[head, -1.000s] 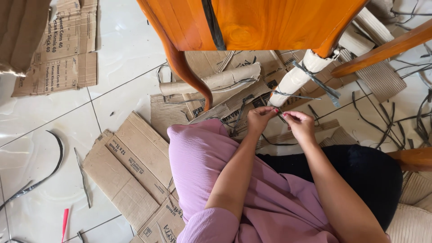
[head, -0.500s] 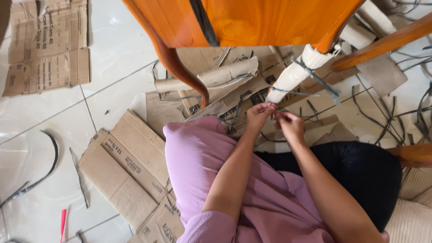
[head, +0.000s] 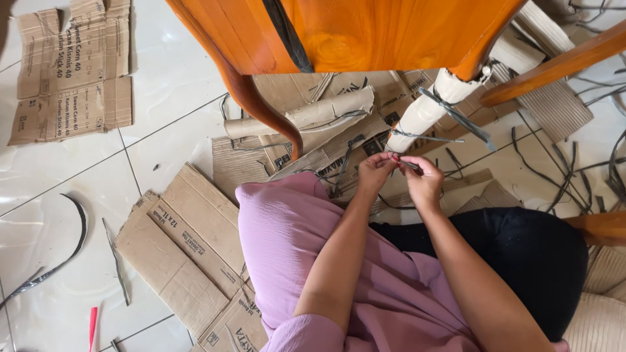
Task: Wrap a wooden chair leg with cardboard and secure it with plastic zip ties for protection.
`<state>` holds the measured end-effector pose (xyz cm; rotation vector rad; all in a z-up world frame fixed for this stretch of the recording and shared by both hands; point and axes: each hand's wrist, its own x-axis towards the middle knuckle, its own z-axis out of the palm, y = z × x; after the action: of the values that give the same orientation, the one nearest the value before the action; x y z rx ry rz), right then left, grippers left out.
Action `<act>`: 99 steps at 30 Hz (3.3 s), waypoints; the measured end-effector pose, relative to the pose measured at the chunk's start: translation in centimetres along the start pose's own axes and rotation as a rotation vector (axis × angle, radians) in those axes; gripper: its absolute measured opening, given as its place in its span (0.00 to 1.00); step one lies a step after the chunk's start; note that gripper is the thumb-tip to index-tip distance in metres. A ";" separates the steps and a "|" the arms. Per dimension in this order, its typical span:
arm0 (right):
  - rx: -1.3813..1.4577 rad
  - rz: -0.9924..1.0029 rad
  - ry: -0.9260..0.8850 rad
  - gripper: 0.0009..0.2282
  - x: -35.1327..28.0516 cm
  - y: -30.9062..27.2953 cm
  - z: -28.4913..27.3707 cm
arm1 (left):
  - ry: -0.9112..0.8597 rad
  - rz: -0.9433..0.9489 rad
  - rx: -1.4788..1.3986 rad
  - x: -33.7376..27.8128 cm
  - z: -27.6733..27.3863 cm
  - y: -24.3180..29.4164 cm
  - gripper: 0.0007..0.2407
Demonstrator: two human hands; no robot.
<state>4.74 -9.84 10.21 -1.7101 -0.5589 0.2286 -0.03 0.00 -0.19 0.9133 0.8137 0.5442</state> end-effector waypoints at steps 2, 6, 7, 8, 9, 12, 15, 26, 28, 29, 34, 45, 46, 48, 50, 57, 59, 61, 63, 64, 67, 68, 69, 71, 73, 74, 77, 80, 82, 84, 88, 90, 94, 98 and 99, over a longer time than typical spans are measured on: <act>-0.029 -0.067 0.009 0.07 -0.1 0.2 -0.1 | 0.006 0.000 -0.008 0.1 0.3 -0.2 0.08; -0.055 -0.335 -0.010 0.08 0.2 -1.5 -0.3 | 0.007 0.012 0.029 0.3 0.2 -0.8 0.07; -0.051 -0.338 -0.012 0.08 0.4 -1.7 -0.2 | 0.009 0.016 0.030 0.5 0.0 -1.3 0.07; -0.060 -0.376 -0.028 0.09 0.6 -1.9 -0.1 | 0.001 0.033 0.020 0.8 -0.2 -1.8 0.07; -0.073 -0.411 -0.045 0.11 0.6 -2.0 -0.1 | -0.007 0.045 0.010 0.9 -0.3 -2.6 0.08; 0.014 -0.304 -0.001 0.09 0.6 -1.4 0.6 | 0.006 0.072 0.047 0.8 -0.4 -2.3 0.08; 0.085 -0.110 0.064 0.06 0.9 3.2 1.5 | 0.012 0.073 0.028 0.2 -0.1 -1.4 0.08; 0.231 0.314 0.037 0.08 1.5 5.3 1.2 | 0.012 0.029 0.070 -0.5 -0.1 -0.1 0.09; 0.179 0.238 0.061 0.05 0.8 2.9 1.2 | 0.021 0.018 0.073 -0.4 -0.1 -0.3 0.09; 0.121 0.190 0.058 0.04 0.5 0.9 1.1 | 0.024 0.010 0.062 -0.4 0.0 -0.2 0.09; -0.001 -0.068 0.003 0.10 -0.1 -1.1 0.7 | 0.029 0.013 0.084 -0.2 0.0 -0.3 0.09; 0.024 0.045 0.009 0.07 0.6 -1.6 0.9 | 0.021 0.143 0.270 -1.0 -0.5 1.0 0.07; 0.024 0.045 0.009 0.07 0.6 -1.6 1.0 | 0.021 0.143 0.270 -1.0 -0.5 1.2 0.07; 0.006 0.067 -0.027 0.07 0.5 -1.7 1.1 | 0.020 0.179 0.317 -1.3 -0.5 1.4 0.07; 0.023 0.106 -0.032 0.06 0.5 -0.6 1.2 | 0.023 0.191 0.327 -1.3 -0.7 1.5 0.07; 0.357 0.504 0.002 0.10 1.6 5.1 1.5 | 0.040 0.257 0.420 -1.9 -0.7 2.3 0.07; 0.375 0.536 -0.011 0.11 1.7 5.1 1.5 | 0.046 0.265 0.442 -2.1 -0.6 2.6 0.07; 0.392 0.568 -0.022 0.12 1.8 5.1 1.4 | 0.050 0.271 0.465 -2.4 -0.4 2.9 0.07; 0.379 0.603 -0.037 0.11 1.8 5.3 1.4 | 0.058 0.282 0.476 -2.8 -0.3 3.3 0.06; 0.380 0.603 -0.035 0.11 1.8 5.3 1.5 | 0.057 0.281 0.477 -2.6 -0.4 3.2 0.06; 0.376 0.604 -0.032 0.11 1.8 5.2 1.6 | 0.064 0.290 0.487 -2.6 -0.4 3.2 0.06; 0.371 0.583 -0.016 0.10 1.7 5.1 1.7 | 0.066 0.287 0.486 -2.8 -0.3 3.3 0.06; 0.366 0.563 -0.002 0.08 1.6 5.1 1.8 | 0.070 0.283 0.484 -3.0 -0.2 3.4 0.06; 0.340 0.542 -0.001 0.07 1.7 5.3 1.8 | 0.076 0.289 0.490 -3.3 0.0 3.7 0.06; 0.314 0.520 -0.002 0.06 1.7 5.0 2.0 | 0.083 0.295 0.494 -3.7 0.2 4.1 0.06; 0.296 0.500 0.007 0.05 1.8 4.7 2.1 | 0.093 0.288 0.488 -4.0 0.3 4.4 0.06; 0.277 0.478 0.025 0.05 1.9 5.1 2.2 | 0.110 0.277 0.472 -4.6 0.6 5.1 0.07; 0.249 0.498 0.053 0.06 2.0 4.9 2.3 | 0.117 0.260 0.448 -5.2 0.9 5.5 0.07; 0.221 0.517 0.073 0.07 2.2 4.5 2.5 | 0.116 0.250 0.434 -5.5 1.1 5.9 0.07; 0.257 0.609 0.112 0.07 2.2 4.6 2.7 | 0.112 0.235 0.429 -6.1 1.3 6.6 0.07; 0.328 0.701 0.119 0.08 2.4 4.6 3.1 | 0.105 0.235 0.421 -6.2 1.2 6.6 0.08; 0.422 0.831 0.104 0.05 2.3 1.7 3.0 | 0.100 0.237 0.427 -6.3 1.3 6.6 0.08; 0.389 0.805 0.075 0.04 2.4 3.2 3.0 | 0.086 0.252 0.464 -6.1 1.3 6.4 0.08; 0.307 0.700 0.114 0.06 1.5 4.2 3.1 | 0.067 0.250 0.509 -6.2 1.2 6.2 0.08; 0.287 0.647 0.139 0.07 1.3 3.9 3.0 | 0.056 0.250 0.513 -6.2 1.3 6.3 0.08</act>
<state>5.44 -7.10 6.02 -1.5616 0.1445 0.6128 -3.14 -1.82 7.96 1.4902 0.9150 0.5901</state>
